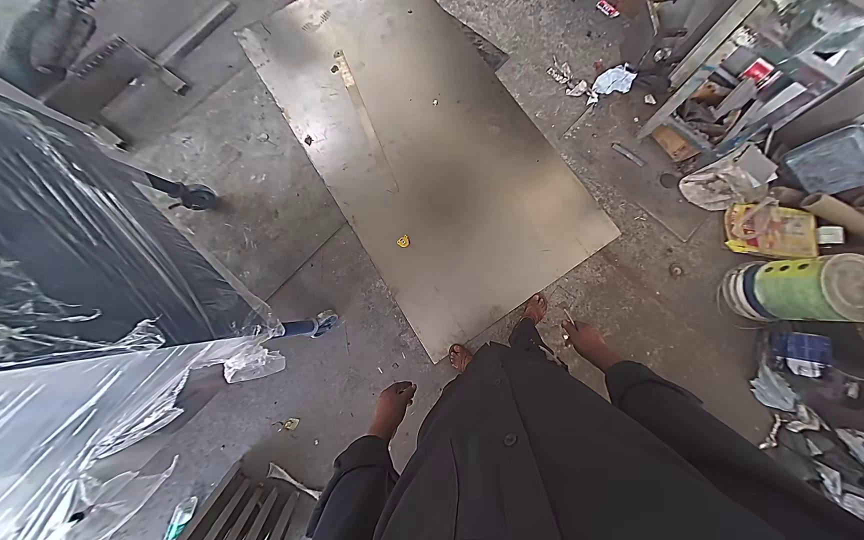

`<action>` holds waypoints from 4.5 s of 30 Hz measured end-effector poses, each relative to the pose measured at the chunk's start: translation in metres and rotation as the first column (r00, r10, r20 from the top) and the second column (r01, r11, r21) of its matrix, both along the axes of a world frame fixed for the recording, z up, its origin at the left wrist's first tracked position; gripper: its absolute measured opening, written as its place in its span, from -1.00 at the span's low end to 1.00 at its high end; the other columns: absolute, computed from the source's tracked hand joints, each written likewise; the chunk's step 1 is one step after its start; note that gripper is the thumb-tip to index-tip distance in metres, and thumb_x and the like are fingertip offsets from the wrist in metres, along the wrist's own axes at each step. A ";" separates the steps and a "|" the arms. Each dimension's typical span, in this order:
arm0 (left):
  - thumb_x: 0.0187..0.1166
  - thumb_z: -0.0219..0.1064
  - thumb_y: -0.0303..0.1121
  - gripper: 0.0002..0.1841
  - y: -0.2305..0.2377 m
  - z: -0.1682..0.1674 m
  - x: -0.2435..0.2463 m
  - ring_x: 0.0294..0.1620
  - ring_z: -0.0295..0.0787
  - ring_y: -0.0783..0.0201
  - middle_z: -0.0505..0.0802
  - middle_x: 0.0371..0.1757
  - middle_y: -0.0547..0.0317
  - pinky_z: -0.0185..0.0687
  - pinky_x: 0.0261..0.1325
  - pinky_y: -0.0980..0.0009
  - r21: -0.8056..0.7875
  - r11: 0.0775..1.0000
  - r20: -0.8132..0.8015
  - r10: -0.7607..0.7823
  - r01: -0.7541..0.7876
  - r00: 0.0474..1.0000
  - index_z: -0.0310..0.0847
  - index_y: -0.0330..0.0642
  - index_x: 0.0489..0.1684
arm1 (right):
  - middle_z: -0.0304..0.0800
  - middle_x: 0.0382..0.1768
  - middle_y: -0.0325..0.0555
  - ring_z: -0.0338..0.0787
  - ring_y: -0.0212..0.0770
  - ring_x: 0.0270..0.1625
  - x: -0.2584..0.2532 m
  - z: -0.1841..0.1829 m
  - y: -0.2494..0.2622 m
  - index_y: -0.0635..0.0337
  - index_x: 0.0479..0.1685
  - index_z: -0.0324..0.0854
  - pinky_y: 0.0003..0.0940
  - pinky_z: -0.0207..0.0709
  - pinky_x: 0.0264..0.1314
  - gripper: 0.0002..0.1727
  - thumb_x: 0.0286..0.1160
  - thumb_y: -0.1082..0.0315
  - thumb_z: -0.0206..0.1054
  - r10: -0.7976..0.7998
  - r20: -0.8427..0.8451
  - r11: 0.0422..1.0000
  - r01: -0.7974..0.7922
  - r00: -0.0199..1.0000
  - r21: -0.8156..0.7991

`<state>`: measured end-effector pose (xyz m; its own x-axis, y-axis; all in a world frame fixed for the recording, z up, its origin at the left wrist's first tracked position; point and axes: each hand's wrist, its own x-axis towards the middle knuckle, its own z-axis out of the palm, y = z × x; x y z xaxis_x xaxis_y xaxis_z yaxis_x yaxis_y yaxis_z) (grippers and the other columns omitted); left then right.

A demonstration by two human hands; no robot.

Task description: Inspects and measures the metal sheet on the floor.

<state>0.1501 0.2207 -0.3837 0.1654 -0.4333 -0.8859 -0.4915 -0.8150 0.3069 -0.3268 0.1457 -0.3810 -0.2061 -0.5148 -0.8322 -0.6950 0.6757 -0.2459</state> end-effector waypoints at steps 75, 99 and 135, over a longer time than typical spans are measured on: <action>0.80 0.26 -0.22 -0.60 0.020 -0.002 -0.001 0.19 0.82 -0.07 0.83 0.24 -0.25 0.64 0.32 -0.05 -0.008 0.998 -0.012 0.058 -0.058 0.998 0.64 -0.37 0.38 | 0.86 0.24 -0.05 0.78 -0.10 0.22 0.012 0.049 -0.066 0.13 0.41 0.70 -0.04 0.50 0.33 -0.54 0.91 0.11 -0.01 -0.498 0.141 0.716 0.497 0.856 -0.490; 0.80 0.27 -0.20 -0.60 0.008 -0.005 -0.002 0.15 0.83 -0.04 0.83 0.23 -0.22 0.66 0.27 -0.02 -0.022 0.999 -0.016 0.048 -0.049 0.999 0.65 -0.34 0.38 | 0.65 0.55 0.07 0.57 0.03 0.64 0.067 0.039 -0.021 0.02 0.58 0.61 0.00 0.31 0.73 -0.52 0.89 0.09 0.02 -0.045 0.135 0.878 0.104 0.990 -0.467; 0.80 0.27 -0.22 -0.61 0.011 -0.010 0.007 0.12 0.82 -0.03 0.84 0.19 -0.23 0.67 0.24 -0.01 -0.029 0.996 -0.022 0.082 -0.083 0.996 0.65 -0.35 0.37 | 0.63 0.57 0.07 0.49 0.16 0.68 0.047 0.008 0.007 -0.06 0.68 0.51 0.15 0.26 0.74 -0.43 0.89 -0.07 -0.08 0.178 -0.032 0.952 -0.180 0.984 -0.248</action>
